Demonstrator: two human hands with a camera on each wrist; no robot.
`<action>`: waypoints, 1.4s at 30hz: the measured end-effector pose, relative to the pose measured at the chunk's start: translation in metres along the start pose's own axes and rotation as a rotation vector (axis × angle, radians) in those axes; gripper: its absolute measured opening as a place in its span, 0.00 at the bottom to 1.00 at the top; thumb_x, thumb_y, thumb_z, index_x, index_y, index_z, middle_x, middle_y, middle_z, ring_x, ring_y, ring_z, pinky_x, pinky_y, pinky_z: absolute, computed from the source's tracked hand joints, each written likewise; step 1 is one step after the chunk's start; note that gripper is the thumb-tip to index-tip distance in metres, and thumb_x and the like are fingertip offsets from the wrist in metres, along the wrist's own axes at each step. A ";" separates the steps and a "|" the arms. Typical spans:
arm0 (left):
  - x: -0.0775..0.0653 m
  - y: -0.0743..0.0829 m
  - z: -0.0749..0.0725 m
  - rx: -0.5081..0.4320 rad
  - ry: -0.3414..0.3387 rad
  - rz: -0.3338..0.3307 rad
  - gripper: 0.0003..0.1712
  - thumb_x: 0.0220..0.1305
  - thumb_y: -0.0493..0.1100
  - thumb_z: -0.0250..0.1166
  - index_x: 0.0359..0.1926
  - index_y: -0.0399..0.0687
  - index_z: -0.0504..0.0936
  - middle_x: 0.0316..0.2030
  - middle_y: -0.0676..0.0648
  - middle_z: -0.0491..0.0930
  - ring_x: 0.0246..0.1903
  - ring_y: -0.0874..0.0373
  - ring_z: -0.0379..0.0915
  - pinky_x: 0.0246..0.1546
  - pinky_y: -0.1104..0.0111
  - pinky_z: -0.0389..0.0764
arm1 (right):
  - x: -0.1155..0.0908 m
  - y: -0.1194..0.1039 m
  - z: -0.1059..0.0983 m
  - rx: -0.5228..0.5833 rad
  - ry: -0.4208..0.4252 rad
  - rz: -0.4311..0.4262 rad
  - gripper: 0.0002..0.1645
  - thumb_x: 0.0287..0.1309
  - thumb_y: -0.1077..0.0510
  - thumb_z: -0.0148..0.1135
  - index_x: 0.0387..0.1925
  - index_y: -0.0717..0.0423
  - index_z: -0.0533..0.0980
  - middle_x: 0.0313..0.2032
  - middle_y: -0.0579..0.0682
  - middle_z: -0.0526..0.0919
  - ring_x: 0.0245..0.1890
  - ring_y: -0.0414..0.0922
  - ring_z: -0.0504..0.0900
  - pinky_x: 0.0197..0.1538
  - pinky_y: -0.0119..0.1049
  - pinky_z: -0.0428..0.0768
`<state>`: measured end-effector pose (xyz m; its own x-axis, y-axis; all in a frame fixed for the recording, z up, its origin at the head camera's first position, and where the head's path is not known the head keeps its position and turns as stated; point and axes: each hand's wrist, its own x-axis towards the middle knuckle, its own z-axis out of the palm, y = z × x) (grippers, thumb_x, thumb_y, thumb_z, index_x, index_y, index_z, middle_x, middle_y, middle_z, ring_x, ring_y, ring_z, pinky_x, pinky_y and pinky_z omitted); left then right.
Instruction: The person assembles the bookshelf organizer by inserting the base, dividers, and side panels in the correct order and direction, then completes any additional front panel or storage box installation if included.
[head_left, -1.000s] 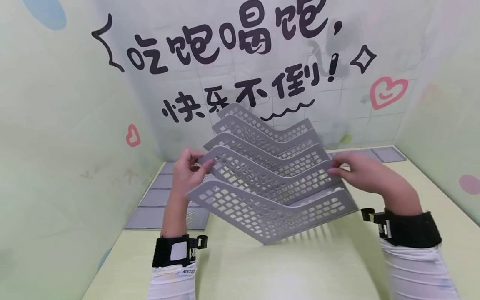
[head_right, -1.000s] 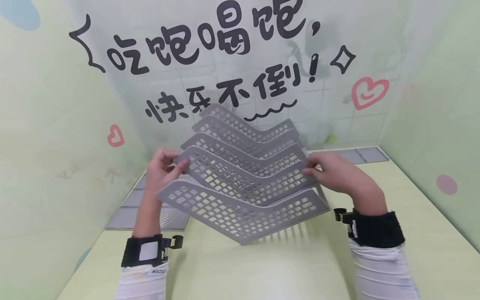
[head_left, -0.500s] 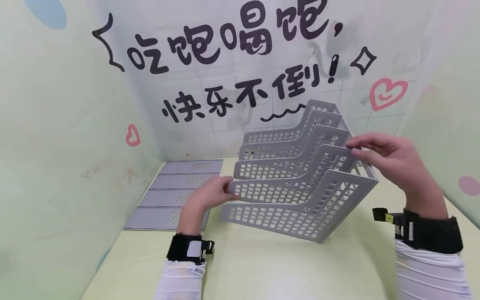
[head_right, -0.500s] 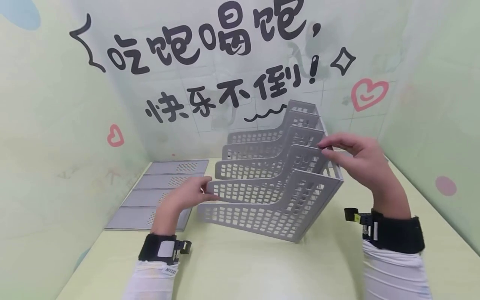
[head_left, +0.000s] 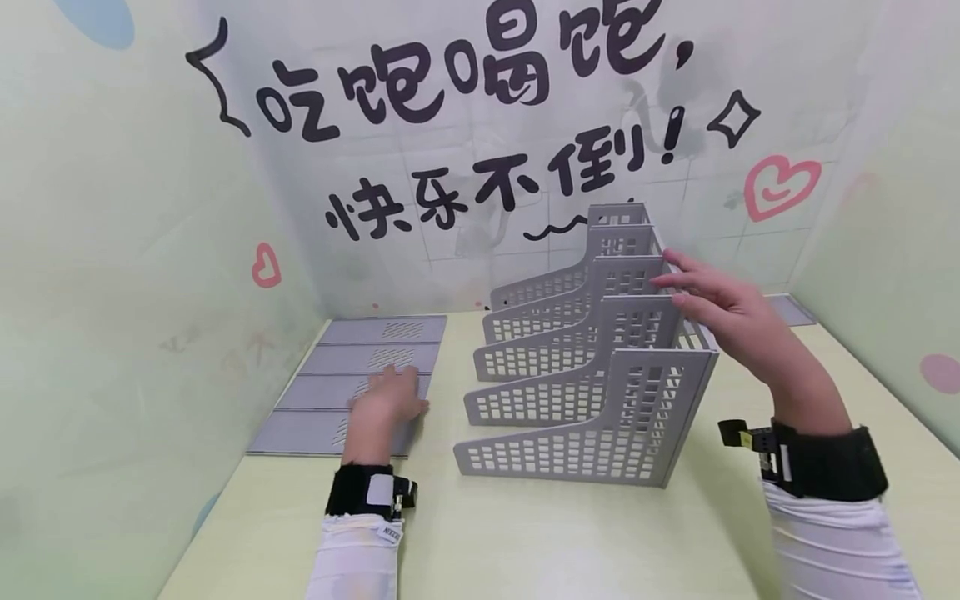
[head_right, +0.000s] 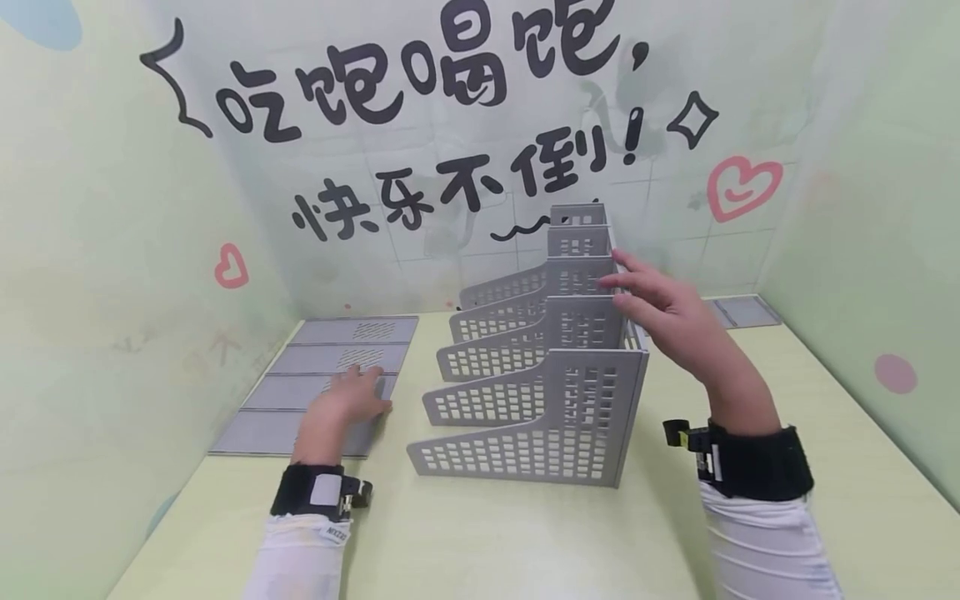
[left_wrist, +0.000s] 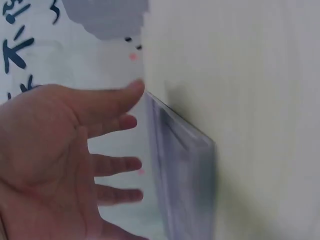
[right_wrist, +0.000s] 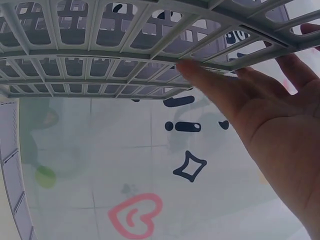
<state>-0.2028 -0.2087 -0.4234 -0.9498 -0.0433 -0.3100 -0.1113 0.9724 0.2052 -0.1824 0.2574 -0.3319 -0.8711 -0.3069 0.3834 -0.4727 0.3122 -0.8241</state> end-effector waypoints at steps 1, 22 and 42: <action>0.001 -0.005 0.001 -0.001 -0.007 -0.022 0.43 0.76 0.54 0.63 0.83 0.47 0.59 0.83 0.26 0.46 0.80 0.19 0.41 0.67 0.16 0.54 | 0.000 0.001 -0.001 0.016 -0.013 0.008 0.18 0.79 0.61 0.57 0.64 0.57 0.81 0.83 0.54 0.60 0.85 0.40 0.53 0.64 0.13 0.68; 0.007 0.025 0.011 0.105 -0.074 0.024 0.40 0.80 0.57 0.58 0.81 0.41 0.63 0.78 0.23 0.59 0.81 0.27 0.52 0.77 0.34 0.62 | -0.006 0.018 -0.022 0.226 -0.078 0.050 0.13 0.81 0.61 0.51 0.55 0.54 0.81 0.85 0.42 0.57 0.75 0.37 0.62 0.49 0.28 0.80; -0.007 0.079 0.026 0.146 -0.046 0.062 0.42 0.75 0.57 0.64 0.81 0.46 0.64 0.76 0.28 0.67 0.77 0.32 0.63 0.76 0.38 0.68 | -0.012 0.030 -0.038 0.328 -0.083 0.000 0.14 0.78 0.69 0.50 0.53 0.59 0.81 0.81 0.40 0.64 0.67 0.36 0.76 0.40 0.29 0.82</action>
<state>-0.1971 -0.1253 -0.4293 -0.9387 0.0255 -0.3439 -0.0055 0.9960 0.0889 -0.1911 0.3050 -0.3451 -0.8507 -0.3836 0.3594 -0.3930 0.0101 -0.9195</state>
